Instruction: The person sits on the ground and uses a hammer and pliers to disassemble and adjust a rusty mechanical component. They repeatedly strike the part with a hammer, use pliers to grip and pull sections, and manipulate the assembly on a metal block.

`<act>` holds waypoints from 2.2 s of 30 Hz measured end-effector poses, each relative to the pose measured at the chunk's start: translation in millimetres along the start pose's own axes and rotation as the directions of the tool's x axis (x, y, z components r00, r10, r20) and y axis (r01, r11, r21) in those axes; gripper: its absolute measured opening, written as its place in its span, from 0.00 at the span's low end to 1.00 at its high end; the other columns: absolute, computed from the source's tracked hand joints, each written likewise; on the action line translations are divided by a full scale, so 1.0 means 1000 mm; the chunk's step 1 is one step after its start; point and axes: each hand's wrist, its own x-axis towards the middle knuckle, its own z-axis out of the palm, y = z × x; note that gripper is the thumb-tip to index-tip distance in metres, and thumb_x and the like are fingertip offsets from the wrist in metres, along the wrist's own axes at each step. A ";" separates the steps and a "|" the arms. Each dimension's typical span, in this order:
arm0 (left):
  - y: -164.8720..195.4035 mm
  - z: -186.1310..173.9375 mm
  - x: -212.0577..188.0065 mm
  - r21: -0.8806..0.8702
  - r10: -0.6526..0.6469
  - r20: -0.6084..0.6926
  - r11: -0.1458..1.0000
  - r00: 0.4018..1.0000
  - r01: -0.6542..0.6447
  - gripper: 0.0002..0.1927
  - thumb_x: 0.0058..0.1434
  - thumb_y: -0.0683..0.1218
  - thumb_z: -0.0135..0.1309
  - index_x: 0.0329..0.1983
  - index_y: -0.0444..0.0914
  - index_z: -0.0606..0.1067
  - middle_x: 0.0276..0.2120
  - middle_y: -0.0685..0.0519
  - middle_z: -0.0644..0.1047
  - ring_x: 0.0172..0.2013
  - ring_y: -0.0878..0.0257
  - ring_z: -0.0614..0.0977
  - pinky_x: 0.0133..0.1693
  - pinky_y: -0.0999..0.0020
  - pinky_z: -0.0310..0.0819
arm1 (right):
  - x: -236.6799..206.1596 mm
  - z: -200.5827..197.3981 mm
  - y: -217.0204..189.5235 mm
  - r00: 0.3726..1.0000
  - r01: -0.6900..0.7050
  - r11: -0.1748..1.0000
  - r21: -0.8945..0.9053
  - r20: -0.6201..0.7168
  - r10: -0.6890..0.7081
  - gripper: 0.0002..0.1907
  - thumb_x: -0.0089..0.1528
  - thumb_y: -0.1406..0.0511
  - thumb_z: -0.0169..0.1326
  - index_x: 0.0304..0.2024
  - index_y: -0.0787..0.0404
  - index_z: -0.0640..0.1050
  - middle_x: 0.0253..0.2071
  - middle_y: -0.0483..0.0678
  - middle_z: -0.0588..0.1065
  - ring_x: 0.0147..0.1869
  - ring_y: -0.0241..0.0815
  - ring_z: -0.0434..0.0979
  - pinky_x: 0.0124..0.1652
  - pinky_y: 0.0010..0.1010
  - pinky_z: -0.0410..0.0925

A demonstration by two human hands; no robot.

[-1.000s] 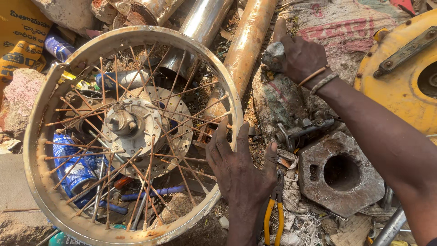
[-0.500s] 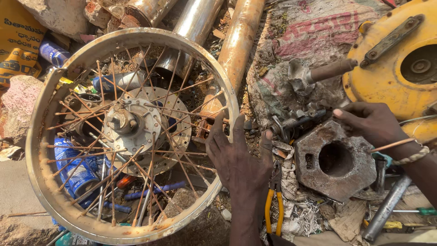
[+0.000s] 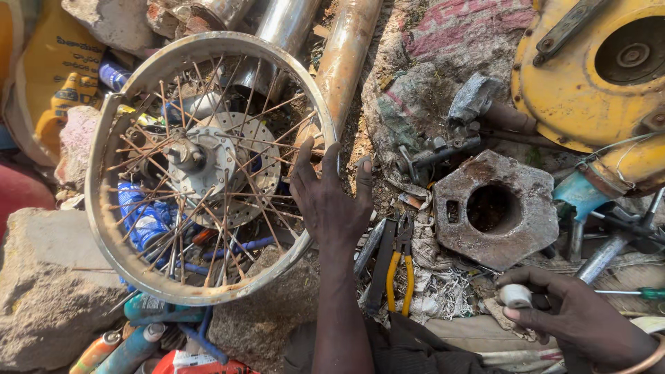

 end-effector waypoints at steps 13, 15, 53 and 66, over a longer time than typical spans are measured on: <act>0.029 0.044 -0.110 -0.030 0.156 0.372 0.987 0.915 -0.156 0.13 0.71 0.50 0.53 0.35 0.38 0.77 0.28 0.49 0.80 0.25 0.57 0.81 0.26 0.60 0.76 | -0.054 -0.052 -0.026 0.831 0.557 0.749 0.359 -0.263 -0.491 0.28 0.59 0.74 0.57 0.63 0.67 0.70 0.53 0.51 0.77 0.56 0.43 0.80 0.55 0.41 0.76; 0.029 0.053 -0.156 0.144 0.060 0.605 0.973 0.794 -0.183 0.16 0.65 0.56 0.59 0.41 0.38 0.77 0.26 0.47 0.82 0.25 0.54 0.83 0.30 0.57 0.76 | -0.058 -0.059 -0.021 0.806 0.588 0.685 0.431 -0.243 -0.539 0.28 0.59 0.75 0.58 0.62 0.66 0.70 0.54 0.51 0.76 0.56 0.42 0.79 0.56 0.39 0.74; 0.098 0.058 -0.234 -0.484 -0.018 0.525 0.816 0.851 0.316 0.38 0.63 0.66 0.50 0.67 0.38 0.69 0.68 0.39 0.63 0.63 0.47 0.70 0.59 0.42 0.67 | -0.008 -0.033 -0.003 0.809 0.569 0.750 0.338 -0.064 -0.585 0.22 0.61 0.69 0.62 0.57 0.64 0.73 0.51 0.50 0.78 0.55 0.40 0.80 0.53 0.33 0.75; 0.094 0.072 -0.146 -0.168 0.148 0.433 0.982 0.889 -0.082 0.15 0.62 0.45 0.63 0.51 0.38 0.76 0.43 0.44 0.74 0.39 0.53 0.81 0.39 0.56 0.80 | 0.003 -0.098 0.033 0.833 -0.376 0.543 -0.751 -0.531 -0.158 0.38 0.63 0.41 0.56 0.57 0.66 0.76 0.48 0.64 0.80 0.51 0.60 0.83 0.52 0.49 0.75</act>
